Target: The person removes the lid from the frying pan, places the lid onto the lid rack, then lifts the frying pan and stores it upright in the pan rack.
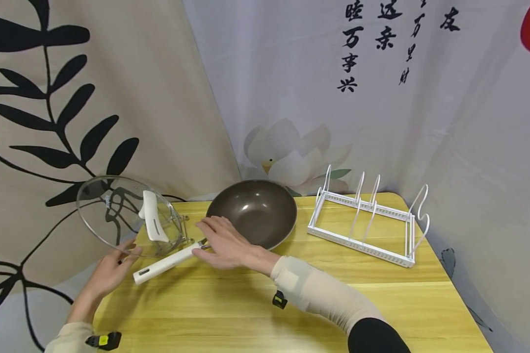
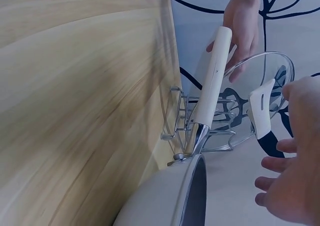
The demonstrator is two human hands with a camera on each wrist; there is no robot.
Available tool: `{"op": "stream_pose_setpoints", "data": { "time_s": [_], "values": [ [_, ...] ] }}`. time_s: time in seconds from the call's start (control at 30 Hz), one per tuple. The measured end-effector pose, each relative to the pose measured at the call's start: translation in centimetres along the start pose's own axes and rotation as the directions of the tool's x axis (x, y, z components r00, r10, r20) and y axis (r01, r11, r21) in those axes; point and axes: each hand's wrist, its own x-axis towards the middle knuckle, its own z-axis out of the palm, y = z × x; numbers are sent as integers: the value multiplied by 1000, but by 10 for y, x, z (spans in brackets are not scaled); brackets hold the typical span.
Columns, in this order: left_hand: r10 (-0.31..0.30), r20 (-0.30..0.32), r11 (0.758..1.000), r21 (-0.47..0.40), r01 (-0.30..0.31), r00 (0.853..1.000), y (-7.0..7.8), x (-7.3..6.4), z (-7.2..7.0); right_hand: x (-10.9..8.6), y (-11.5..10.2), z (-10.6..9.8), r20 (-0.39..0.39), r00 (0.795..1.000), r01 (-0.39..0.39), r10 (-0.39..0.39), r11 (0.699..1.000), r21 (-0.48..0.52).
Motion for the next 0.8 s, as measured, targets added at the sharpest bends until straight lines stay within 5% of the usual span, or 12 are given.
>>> {"op": "stream_pose_setpoints", "data": {
  "time_s": [0.5,0.8],
  "values": [
    [79,-95,995,67,-73,992,11,-29,-4,-17,12,-4,-37,999,-27,27,999,18],
    [19,-33,991,135,-15,999,27,-50,-12,-27,18,-6,-80,997,3,-1,1000,23]
  ]
}}
